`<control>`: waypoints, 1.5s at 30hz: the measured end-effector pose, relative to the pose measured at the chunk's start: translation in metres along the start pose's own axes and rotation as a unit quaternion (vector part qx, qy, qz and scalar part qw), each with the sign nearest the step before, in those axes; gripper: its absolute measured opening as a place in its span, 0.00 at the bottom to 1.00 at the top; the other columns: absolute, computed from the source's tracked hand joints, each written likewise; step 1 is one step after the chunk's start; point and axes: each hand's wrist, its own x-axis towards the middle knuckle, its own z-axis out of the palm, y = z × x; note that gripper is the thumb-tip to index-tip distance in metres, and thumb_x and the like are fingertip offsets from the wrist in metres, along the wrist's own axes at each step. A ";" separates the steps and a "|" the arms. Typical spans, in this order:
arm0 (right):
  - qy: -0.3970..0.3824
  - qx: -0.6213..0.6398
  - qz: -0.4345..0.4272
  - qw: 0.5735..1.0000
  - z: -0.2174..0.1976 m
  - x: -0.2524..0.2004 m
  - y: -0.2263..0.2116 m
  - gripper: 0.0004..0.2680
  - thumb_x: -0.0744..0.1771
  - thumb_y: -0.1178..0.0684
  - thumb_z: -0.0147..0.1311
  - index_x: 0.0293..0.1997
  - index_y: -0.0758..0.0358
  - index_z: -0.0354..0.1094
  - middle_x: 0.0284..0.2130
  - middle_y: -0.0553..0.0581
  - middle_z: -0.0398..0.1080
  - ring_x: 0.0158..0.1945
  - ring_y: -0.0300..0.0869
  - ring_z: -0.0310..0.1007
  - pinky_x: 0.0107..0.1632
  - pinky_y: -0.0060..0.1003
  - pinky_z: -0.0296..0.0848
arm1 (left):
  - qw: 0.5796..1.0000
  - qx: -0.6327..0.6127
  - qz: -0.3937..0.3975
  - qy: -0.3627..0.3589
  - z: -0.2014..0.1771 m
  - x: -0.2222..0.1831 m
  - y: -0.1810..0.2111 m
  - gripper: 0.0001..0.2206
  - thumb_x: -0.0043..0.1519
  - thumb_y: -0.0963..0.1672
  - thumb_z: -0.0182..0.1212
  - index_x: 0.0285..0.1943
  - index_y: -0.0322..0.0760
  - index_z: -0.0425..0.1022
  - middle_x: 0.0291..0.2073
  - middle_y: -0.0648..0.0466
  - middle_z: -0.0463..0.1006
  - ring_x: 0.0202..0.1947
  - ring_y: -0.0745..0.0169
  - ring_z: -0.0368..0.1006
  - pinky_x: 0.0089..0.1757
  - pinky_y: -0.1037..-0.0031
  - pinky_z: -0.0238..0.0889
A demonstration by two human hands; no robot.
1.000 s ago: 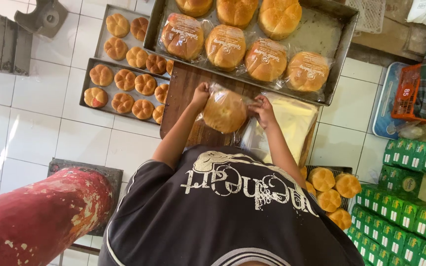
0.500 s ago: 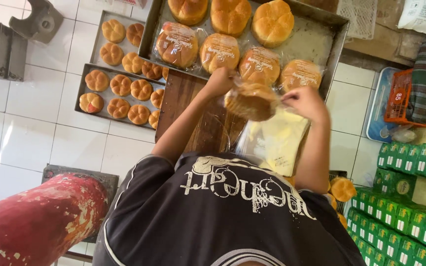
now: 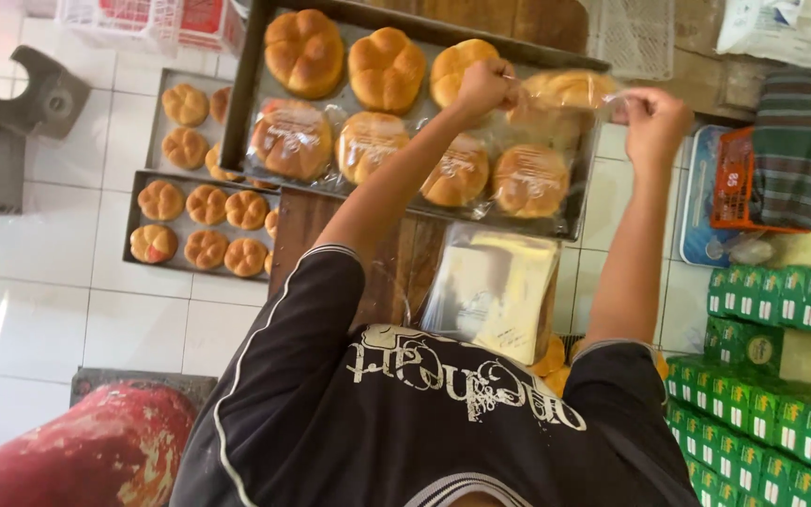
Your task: The person packages bread by picking up baked buns from a tray and placing them into individual plastic bags by hand.
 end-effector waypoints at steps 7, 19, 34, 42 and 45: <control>0.075 -0.304 -0.069 0.947 0.015 -0.018 0.183 0.01 0.65 0.62 0.63 0.34 0.64 0.78 0.35 0.62 0.78 0.41 0.51 0.79 0.46 0.43 0.76 | 0.891 0.364 0.272 0.013 0.029 0.062 -0.103 0.04 0.60 0.41 0.61 0.37 0.35 0.80 0.33 0.40 0.81 0.36 0.39 0.78 0.39 0.55 0.71; 0.002 0.230 0.335 0.914 -0.054 -0.140 0.172 0.12 0.71 0.45 0.49 0.55 0.55 0.76 0.29 0.50 0.71 0.29 0.34 0.60 0.30 0.27 0.55 | 0.854 0.480 0.175 -0.095 0.032 -0.065 -0.105 0.14 0.58 0.41 0.59 0.53 0.46 0.80 0.53 0.46 0.78 0.56 0.45 0.71 0.55 0.51 0.61; -0.058 -0.277 0.181 0.942 -0.006 -0.397 0.360 0.17 0.74 0.43 0.50 0.63 0.68 0.70 0.63 0.72 0.65 0.61 0.60 0.66 0.60 0.50 0.66 | 0.840 0.475 0.241 -0.101 -0.026 -0.306 -0.162 0.27 0.63 0.46 0.60 0.71 0.34 0.63 0.68 0.42 0.64 0.69 0.40 0.56 0.65 0.51 0.49; 0.122 0.279 0.478 0.824 0.037 -0.361 0.275 0.14 0.69 0.46 0.58 0.52 0.67 0.75 0.43 0.57 0.79 0.44 0.44 0.78 0.49 0.40 0.75 | 0.776 0.608 0.143 -0.089 -0.018 -0.314 -0.171 0.34 0.64 0.54 0.55 0.78 0.38 0.55 0.78 0.43 0.46 0.77 0.41 0.37 0.67 0.44 0.36; 0.136 -0.190 0.361 0.903 0.059 -0.357 0.168 0.14 0.69 0.45 0.57 0.57 0.60 0.71 0.41 0.60 0.76 0.43 0.49 0.76 0.50 0.48 0.75 | 0.759 0.624 0.165 -0.087 -0.011 -0.319 -0.183 0.31 0.64 0.51 0.55 0.77 0.40 0.57 0.78 0.43 0.47 0.77 0.41 0.36 0.67 0.42 0.34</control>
